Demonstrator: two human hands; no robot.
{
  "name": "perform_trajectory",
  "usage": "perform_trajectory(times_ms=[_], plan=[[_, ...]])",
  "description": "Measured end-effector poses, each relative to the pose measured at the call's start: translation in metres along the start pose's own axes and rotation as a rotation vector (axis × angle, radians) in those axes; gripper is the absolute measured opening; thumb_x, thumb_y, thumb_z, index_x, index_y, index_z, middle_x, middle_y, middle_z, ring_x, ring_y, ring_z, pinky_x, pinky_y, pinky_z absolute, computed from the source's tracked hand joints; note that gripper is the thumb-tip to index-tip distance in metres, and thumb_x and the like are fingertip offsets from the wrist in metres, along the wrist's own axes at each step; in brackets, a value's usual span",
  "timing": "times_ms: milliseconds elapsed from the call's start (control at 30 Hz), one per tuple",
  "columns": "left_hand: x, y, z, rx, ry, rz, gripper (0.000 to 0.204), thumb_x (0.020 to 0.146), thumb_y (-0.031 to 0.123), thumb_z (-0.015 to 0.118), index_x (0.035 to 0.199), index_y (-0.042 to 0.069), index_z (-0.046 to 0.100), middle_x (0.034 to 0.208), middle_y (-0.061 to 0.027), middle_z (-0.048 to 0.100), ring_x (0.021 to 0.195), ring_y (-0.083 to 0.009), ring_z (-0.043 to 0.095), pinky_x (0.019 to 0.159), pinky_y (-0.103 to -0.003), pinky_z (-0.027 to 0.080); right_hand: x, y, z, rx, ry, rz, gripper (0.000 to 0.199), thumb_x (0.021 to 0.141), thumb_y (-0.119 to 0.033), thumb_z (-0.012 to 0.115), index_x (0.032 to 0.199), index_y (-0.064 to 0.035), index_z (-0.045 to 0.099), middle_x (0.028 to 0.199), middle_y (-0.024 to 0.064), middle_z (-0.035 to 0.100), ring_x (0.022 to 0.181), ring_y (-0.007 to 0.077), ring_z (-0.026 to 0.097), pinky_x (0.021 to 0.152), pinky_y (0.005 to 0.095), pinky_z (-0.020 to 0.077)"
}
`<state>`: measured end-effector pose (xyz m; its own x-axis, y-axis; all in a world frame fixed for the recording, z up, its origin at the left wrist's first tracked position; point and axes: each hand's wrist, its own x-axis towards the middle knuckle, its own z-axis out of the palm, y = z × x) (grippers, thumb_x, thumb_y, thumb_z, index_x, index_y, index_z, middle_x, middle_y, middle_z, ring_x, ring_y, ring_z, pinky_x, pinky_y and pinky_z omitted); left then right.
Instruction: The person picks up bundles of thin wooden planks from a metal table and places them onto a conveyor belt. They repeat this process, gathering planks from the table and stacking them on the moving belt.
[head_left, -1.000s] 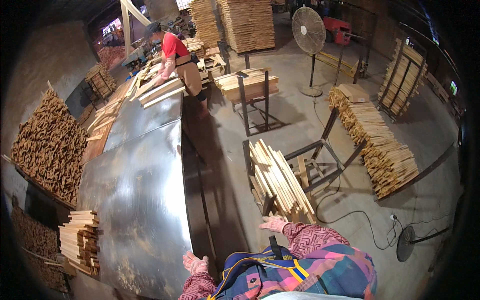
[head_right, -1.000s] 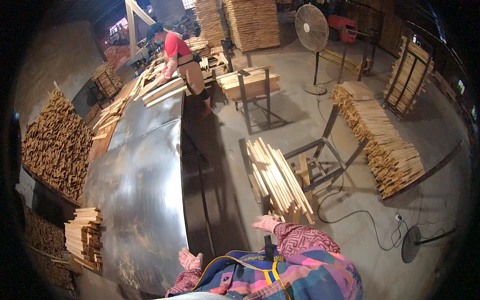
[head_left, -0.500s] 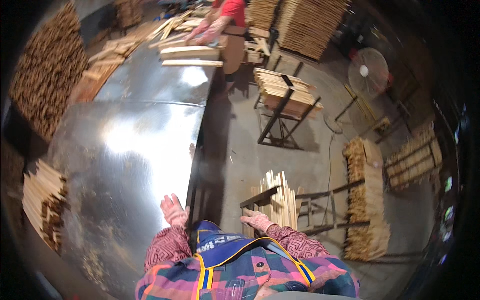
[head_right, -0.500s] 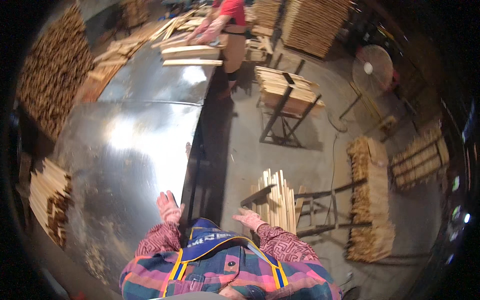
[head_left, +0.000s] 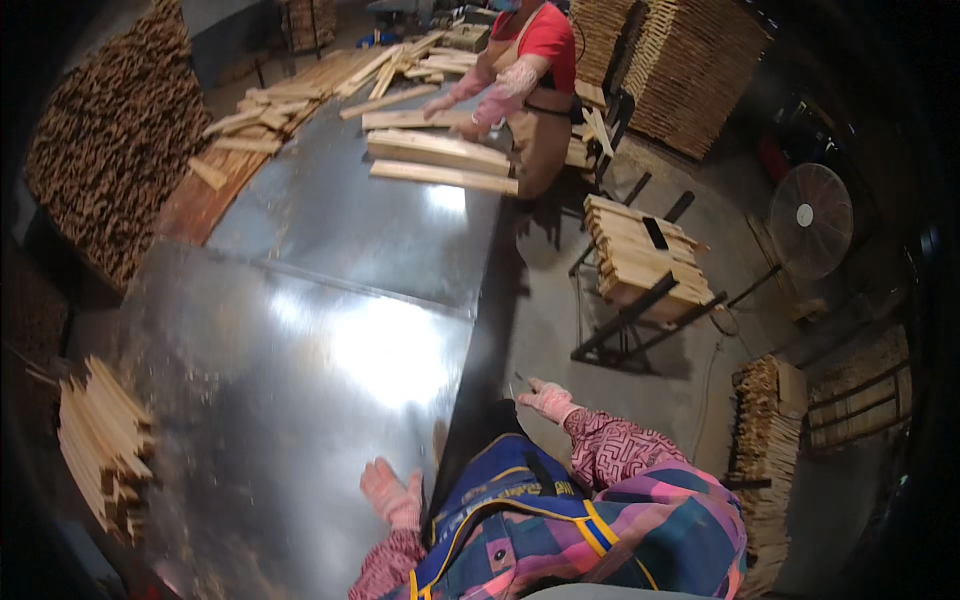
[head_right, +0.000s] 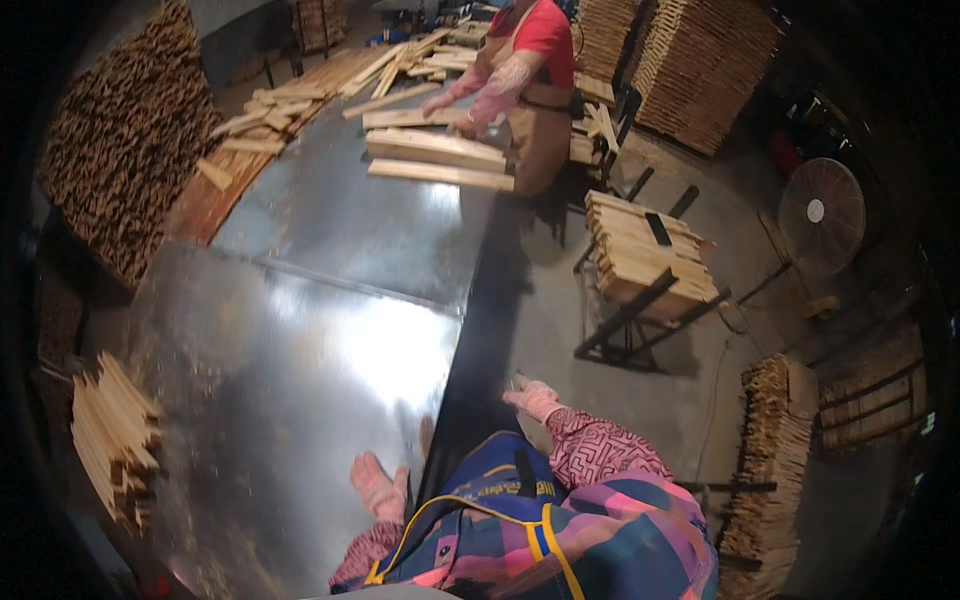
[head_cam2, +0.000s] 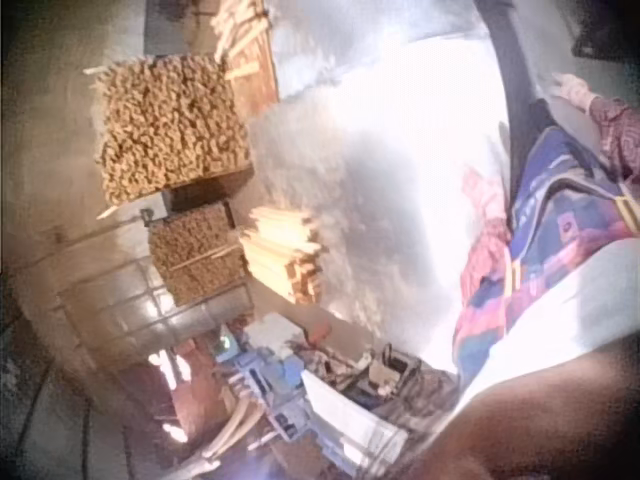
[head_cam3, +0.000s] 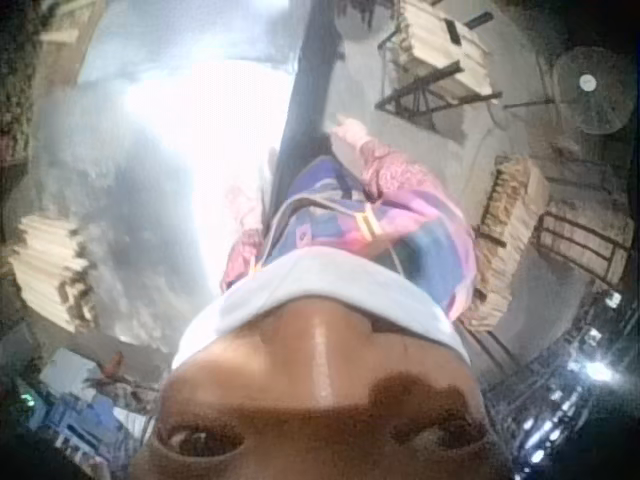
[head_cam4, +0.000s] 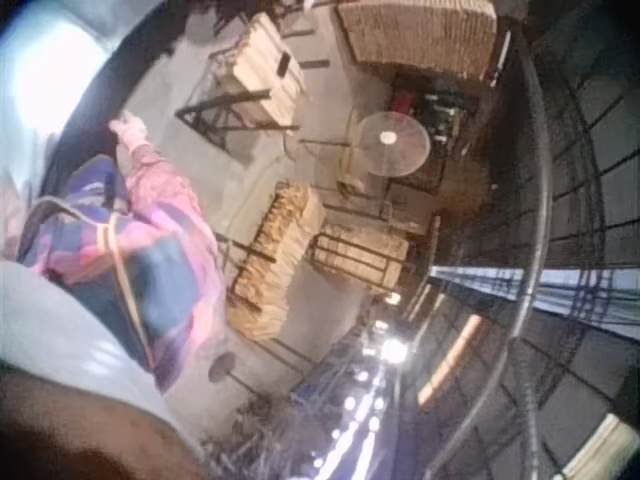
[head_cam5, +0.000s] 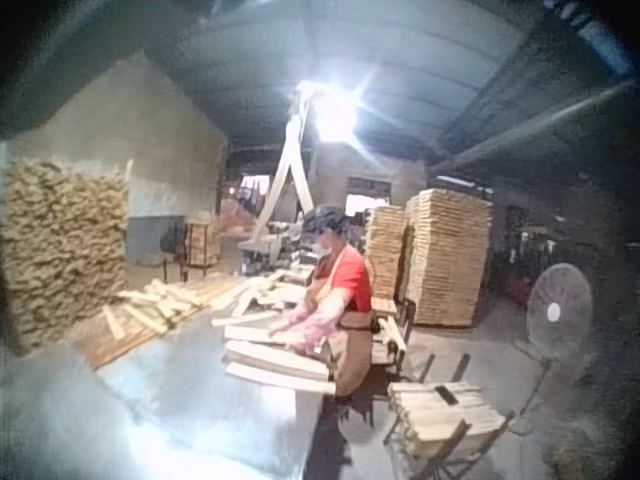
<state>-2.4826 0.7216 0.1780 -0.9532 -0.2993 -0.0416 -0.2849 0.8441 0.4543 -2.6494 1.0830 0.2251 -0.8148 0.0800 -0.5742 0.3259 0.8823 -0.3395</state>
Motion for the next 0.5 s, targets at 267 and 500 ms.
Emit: perform_trajectory(times_ms=[267,500], plan=[[0.205,0.126,0.063,0.030,0.091,-0.235,0.086,0.079,0.041,0.076,0.144,-0.002,0.039,0.144,-0.0256,0.042,0.135,-0.0428,0.035,0.117,-0.049,0.026,0.312,-0.092,-0.237,0.043,0.293,-0.139,0.079,0.085,-0.049,0.066,0.148,-0.0091,0.042,0.134,0.0215,0.058,0.126,0.0362,0.054,0.103,0.0424,0.0434],[0.437,0.287,0.066,-0.214,0.012,0.059,0.057,0.078,0.026,0.076,0.118,-0.006,0.052,0.111,-0.0246,0.058,0.105,-0.0437,0.052,0.095,-0.050,0.041,0.462,-0.144,-0.379,-0.137,0.510,-0.288,0.070,0.080,-0.047,0.068,0.137,-0.0095,0.050,0.127,0.0239,0.058,0.119,0.0414,0.056,0.100,0.0456,0.0459]])
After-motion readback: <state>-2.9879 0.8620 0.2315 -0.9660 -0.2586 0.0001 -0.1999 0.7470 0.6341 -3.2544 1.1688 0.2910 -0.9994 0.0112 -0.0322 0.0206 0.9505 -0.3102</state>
